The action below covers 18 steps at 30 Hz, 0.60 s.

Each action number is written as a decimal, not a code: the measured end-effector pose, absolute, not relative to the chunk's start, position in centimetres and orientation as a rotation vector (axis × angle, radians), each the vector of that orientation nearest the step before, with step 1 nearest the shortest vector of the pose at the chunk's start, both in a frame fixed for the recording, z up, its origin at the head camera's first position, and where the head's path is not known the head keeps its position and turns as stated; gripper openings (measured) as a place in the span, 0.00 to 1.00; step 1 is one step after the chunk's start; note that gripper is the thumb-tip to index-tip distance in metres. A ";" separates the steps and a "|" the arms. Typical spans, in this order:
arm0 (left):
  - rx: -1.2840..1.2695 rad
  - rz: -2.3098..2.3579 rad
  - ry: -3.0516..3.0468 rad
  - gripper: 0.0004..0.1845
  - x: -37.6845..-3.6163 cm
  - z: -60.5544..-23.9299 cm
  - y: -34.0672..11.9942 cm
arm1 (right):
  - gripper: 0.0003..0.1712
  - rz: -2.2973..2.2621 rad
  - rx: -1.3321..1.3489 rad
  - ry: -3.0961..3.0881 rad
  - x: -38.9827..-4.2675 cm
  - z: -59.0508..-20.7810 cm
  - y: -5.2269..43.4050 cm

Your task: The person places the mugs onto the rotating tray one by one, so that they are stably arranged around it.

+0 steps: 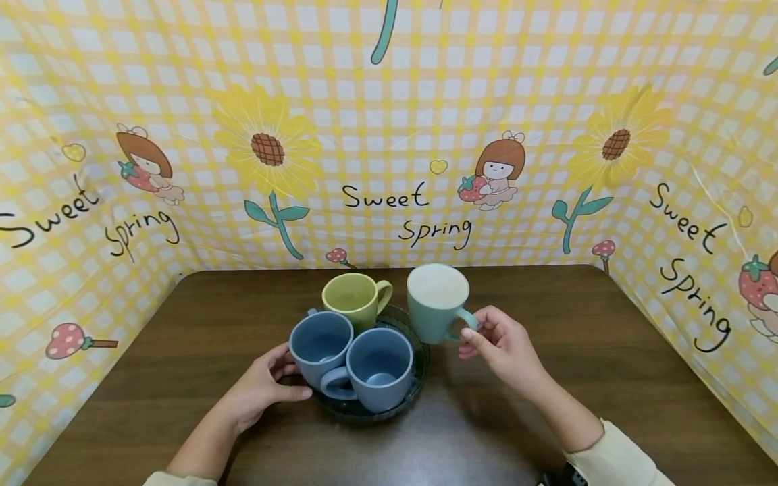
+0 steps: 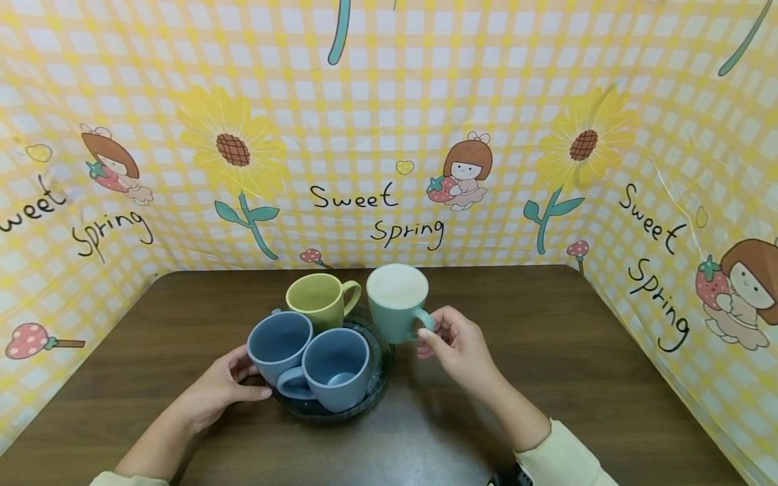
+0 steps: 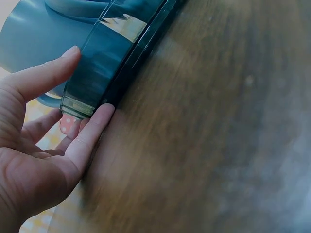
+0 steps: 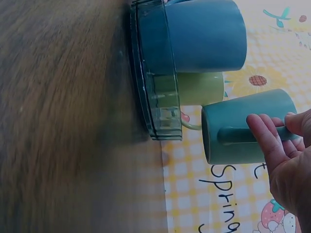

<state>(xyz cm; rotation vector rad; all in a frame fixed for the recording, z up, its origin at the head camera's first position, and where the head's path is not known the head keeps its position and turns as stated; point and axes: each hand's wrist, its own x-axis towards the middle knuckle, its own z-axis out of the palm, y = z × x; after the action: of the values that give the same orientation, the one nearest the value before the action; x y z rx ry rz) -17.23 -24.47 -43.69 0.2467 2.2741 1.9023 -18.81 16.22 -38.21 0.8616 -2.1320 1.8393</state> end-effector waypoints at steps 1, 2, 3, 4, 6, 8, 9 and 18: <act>0.241 1.907 2.272 0.45 -17.2 -43.7 -24.5 | 0.05 1.845 0.853 -2.138 -18.9 -38.3 16.0; 0.238 1.908 2.272 0.44 -17.2 -43.7 -24.5 | 0.05 1.848 0.847 -2.147 -18.9 -38.3 15.9; 0.235 1.910 2.273 0.43 -17.2 -43.6 -24.6 | 0.05 1.852 0.842 -2.153 -18.9 -38.3 15.7; 0.231 1.911 2.274 0.42 -17.1 -43.6 -24.6 | 0.05 1.856 0.839 -2.158 -18.9 -38.3 15.5; 0.224 1.909 2.274 0.41 -17.0 -43.5 -24.6 | 0.06 1.860 0.834 -2.172 -18.9 -38.3 15.2; 0.221 1.909 2.273 0.40 -17.0 -43.3 -24.6 | 0.06 1.874 0.824 -2.186 -18.9 -38.4 14.9; 0.218 1.914 2.268 0.39 -17.0 -43.3 -24.6 | 0.06 1.884 0.820 -2.191 -19.0 -38.4 14.7; 0.210 1.941 2.254 0.35 -16.9 -43.2 -24.7 | 0.07 1.889 0.770 -2.287 -19.2 -38.6 13.2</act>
<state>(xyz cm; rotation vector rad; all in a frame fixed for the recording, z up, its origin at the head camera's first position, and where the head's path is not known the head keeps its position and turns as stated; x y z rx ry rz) -16.88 -24.68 -43.24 0.2105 2.2539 1.9413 -19.18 13.22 -38.63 0.7700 -2.2867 1.8886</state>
